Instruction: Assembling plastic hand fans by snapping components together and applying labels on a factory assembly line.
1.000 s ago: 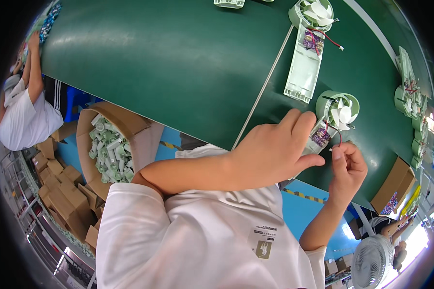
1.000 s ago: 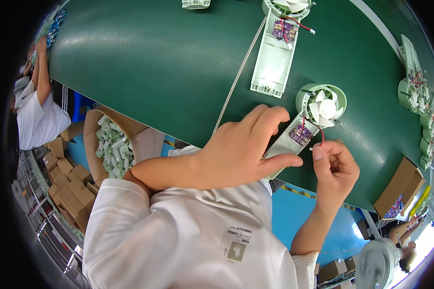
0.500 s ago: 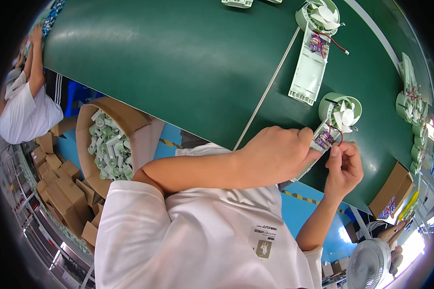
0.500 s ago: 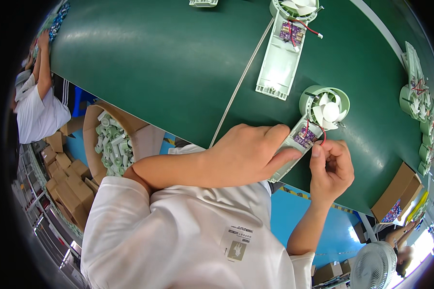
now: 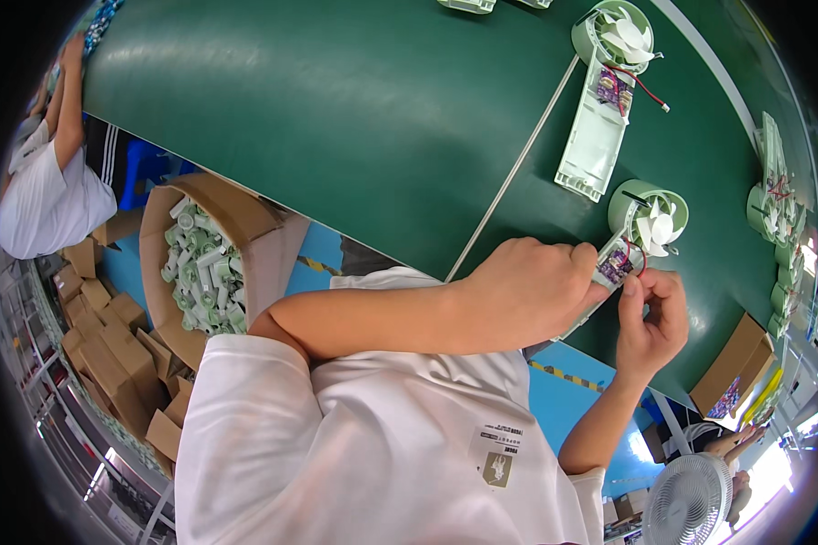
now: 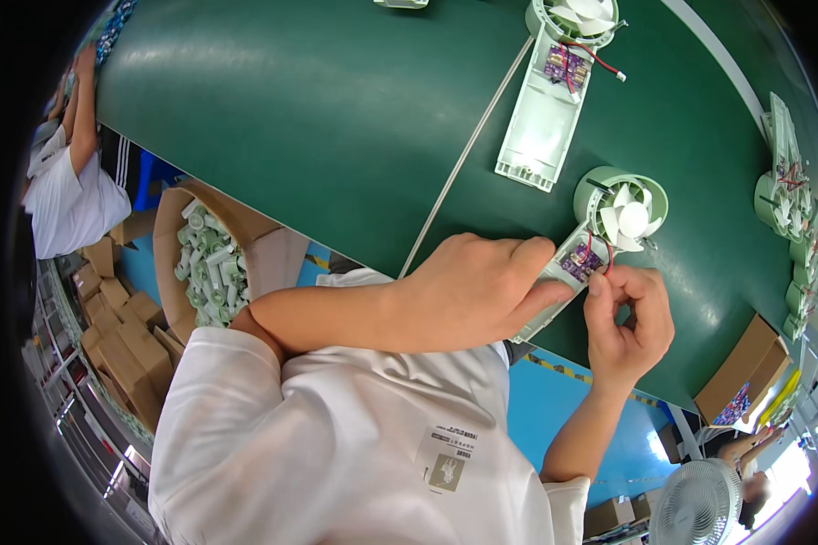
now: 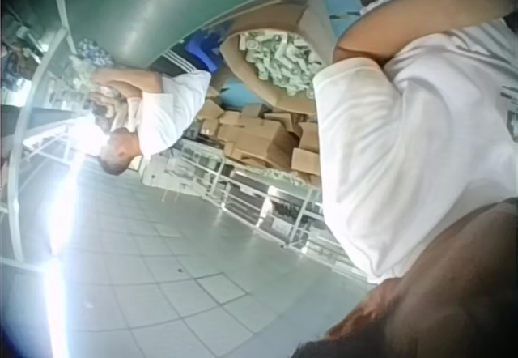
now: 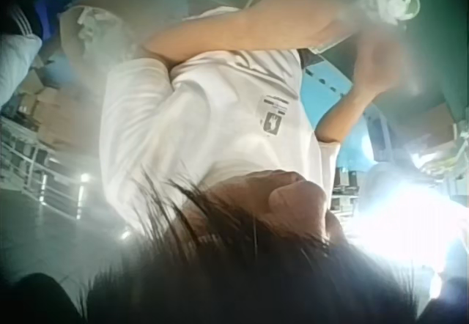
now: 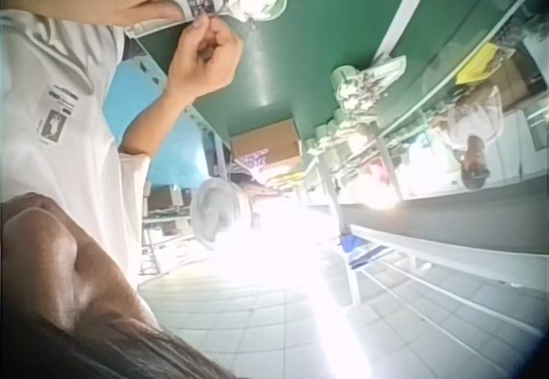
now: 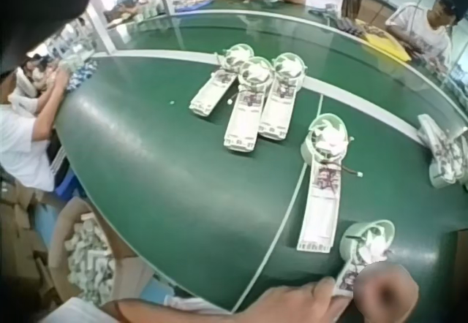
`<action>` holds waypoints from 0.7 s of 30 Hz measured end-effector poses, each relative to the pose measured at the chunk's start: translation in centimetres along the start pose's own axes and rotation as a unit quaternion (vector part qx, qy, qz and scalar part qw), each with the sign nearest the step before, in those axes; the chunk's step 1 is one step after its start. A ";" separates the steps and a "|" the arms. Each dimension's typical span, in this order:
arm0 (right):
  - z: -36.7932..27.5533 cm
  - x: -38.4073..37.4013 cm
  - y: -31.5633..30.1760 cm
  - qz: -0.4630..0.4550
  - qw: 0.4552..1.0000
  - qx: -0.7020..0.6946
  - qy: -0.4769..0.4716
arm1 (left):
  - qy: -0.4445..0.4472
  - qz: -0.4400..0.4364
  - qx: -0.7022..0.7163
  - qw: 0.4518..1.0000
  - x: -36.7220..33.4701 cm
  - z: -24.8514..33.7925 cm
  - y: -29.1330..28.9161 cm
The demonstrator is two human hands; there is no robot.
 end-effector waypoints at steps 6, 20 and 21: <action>0.0 0.1 0.5 -0.035 0.999 -0.003 0.035 | -0.012 -0.001 0.006 1.000 0.2 -0.6 0.0; -0.5 -1.3 1.0 -0.106 0.890 -0.199 0.396 | -0.118 -0.036 0.054 0.991 -2.1 0.3 -0.8; -0.4 -1.1 1.2 -0.129 0.887 -0.226 0.380 | -0.122 -0.039 0.064 0.990 -1.9 0.3 -0.7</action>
Point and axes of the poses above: each hand's wrist, its own x-axis away from the middle knuckle, its own y-axis out of the palm, z = x × y, the point moved 3 cm from there along -x, towards the middle knuckle, and after that the axes turned 9 degrees about z, right-handed, at the moved point
